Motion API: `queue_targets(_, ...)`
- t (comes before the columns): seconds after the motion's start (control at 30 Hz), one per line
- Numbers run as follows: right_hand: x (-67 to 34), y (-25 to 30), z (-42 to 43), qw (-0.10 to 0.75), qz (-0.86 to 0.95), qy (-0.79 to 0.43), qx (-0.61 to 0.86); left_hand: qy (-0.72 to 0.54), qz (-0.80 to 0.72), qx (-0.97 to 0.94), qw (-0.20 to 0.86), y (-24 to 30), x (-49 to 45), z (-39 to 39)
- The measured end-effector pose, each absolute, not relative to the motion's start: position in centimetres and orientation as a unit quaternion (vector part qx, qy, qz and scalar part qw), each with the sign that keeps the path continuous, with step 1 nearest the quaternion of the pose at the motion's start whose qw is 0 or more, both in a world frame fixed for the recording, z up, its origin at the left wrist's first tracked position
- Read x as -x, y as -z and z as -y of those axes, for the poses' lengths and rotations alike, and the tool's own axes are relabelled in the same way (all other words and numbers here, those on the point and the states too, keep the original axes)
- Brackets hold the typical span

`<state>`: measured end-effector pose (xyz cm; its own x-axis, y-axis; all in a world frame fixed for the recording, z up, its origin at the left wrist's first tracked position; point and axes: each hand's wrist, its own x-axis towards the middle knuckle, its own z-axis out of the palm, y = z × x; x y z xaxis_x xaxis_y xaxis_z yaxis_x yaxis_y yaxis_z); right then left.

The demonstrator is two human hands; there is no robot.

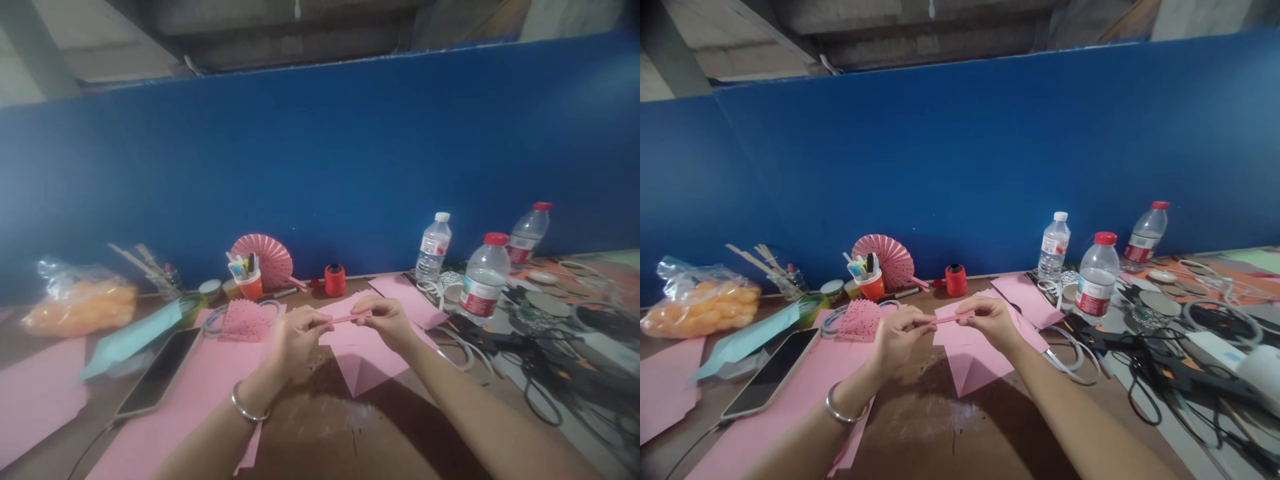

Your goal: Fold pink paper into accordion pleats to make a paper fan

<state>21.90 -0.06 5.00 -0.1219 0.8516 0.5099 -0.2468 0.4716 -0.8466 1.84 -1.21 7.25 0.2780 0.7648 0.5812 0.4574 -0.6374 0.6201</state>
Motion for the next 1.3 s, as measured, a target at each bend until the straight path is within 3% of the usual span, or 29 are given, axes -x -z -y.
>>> queue_targets(0.4,-22.3,-5.0,-0.1,0.630,0.596,-0.444,0.226,-0.476,-0.368,-0.758,0.253,-8.3,-1.7,1.2)
queue_targets(0.77,-21.5,-5.5,0.7,0.643,0.571,-0.463,0.216,-0.526,-0.346,-0.773,0.080,-8.1,-1.8,2.5)
queue_targets(0.93,-21.6,-5.7,0.9,0.638,0.585,-0.437,0.244,-0.487,-0.359,-0.794,0.061,-8.5,-1.9,3.0)
queue_targets(1.07,-20.6,-6.2,1.6,0.656,0.526,-0.487,0.237,-0.499,-0.350,-0.792,0.041,-8.4,-2.0,3.0)
queue_targets(1.17,-18.7,-6.1,2.3,0.660,0.477,-0.541,0.208,-0.513,-0.381,-0.766,0.071,-8.0,-2.5,3.3)
queue_targets(1.3,-17.2,-5.2,2.6,0.647,0.467,-0.546,0.257,-0.482,-0.421,-0.742,0.200,-7.2,-3.7,3.7)
